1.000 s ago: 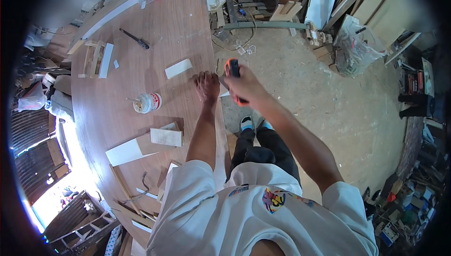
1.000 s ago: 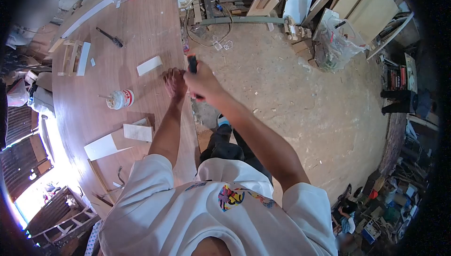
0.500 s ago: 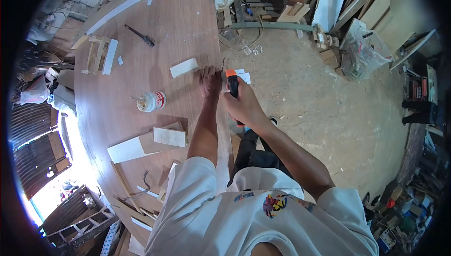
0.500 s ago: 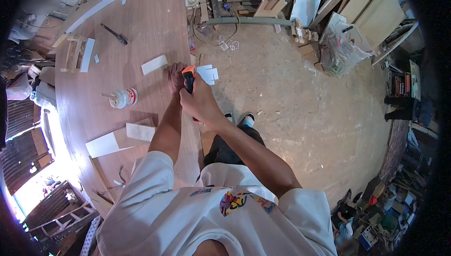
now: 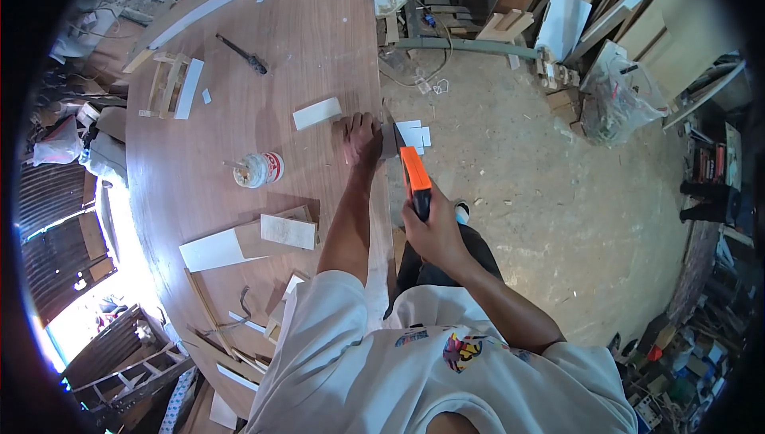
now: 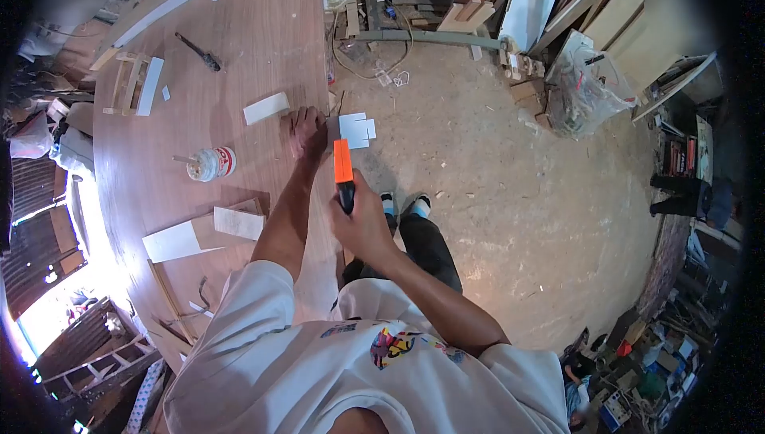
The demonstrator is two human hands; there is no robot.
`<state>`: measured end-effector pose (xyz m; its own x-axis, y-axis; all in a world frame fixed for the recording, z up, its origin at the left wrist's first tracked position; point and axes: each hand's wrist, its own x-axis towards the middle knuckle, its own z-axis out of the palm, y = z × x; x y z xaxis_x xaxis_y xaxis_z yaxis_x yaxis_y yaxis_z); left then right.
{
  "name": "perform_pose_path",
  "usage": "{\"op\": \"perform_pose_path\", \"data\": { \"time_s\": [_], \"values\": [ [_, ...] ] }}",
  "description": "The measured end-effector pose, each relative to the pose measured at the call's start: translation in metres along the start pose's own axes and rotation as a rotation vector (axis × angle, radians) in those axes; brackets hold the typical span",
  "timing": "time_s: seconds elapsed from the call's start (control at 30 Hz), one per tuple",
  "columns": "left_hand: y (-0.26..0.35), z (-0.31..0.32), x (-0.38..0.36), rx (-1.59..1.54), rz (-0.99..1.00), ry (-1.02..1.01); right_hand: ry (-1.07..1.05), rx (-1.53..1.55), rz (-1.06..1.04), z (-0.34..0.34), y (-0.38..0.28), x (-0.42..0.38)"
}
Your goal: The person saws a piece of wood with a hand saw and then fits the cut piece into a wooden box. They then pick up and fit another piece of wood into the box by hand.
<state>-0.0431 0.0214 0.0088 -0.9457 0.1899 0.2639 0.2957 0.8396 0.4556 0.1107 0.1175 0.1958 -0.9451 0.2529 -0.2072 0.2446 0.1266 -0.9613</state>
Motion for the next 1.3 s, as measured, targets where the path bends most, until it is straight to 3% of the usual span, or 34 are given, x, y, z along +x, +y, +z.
{"op": "perform_pose_path", "data": {
  "time_s": [0.07,0.17,0.3,0.4,0.47,0.6,0.67,0.8,0.87,1.03,1.13,1.2,1.3],
  "values": [
    [-0.001,0.0,-0.003,0.047,0.038,0.038,0.039,-0.032,0.019,0.01,0.042,0.023],
    [-0.001,0.0,-0.003,-0.001,0.026,0.045,0.034,-0.058,0.034,0.014,0.036,0.033],
    [0.0,-0.004,-0.005,0.005,0.001,0.003,0.009,-0.062,0.092,0.005,0.001,-0.033],
    [-0.002,-0.001,-0.003,-0.01,0.025,0.005,0.064,0.009,-0.071,0.01,0.028,-0.026],
    [-0.004,0.0,-0.002,-0.028,0.049,0.013,0.049,-0.021,0.055,0.019,0.06,0.013],
    [-0.011,0.007,-0.007,-0.037,-0.034,-0.04,0.018,-0.044,0.082,0.018,0.041,-0.019],
    [-0.018,0.012,-0.005,-0.003,0.023,-0.041,0.114,0.03,-0.106,0.013,0.028,-0.058],
    [-0.007,0.002,-0.001,-0.022,0.026,-0.068,0.087,0.033,-0.111,0.016,0.051,-0.021],
    [-0.005,-0.002,-0.004,-0.05,-0.015,-0.062,0.019,0.024,0.044,0.018,0.06,0.008],
    [-0.015,0.011,-0.001,0.039,0.011,-0.03,0.061,0.043,-0.105,0.012,0.047,-0.069],
    [-0.011,0.007,-0.004,0.032,0.048,-0.019,0.055,0.058,-0.087,0.01,0.054,-0.059],
    [-0.007,0.002,0.0,0.024,0.063,0.002,0.026,0.175,0.05,0.02,0.07,-0.016],
    [-0.007,0.002,-0.003,0.016,0.02,-0.005,0.035,0.086,0.147,0.026,0.071,-0.032]
  ]
}}
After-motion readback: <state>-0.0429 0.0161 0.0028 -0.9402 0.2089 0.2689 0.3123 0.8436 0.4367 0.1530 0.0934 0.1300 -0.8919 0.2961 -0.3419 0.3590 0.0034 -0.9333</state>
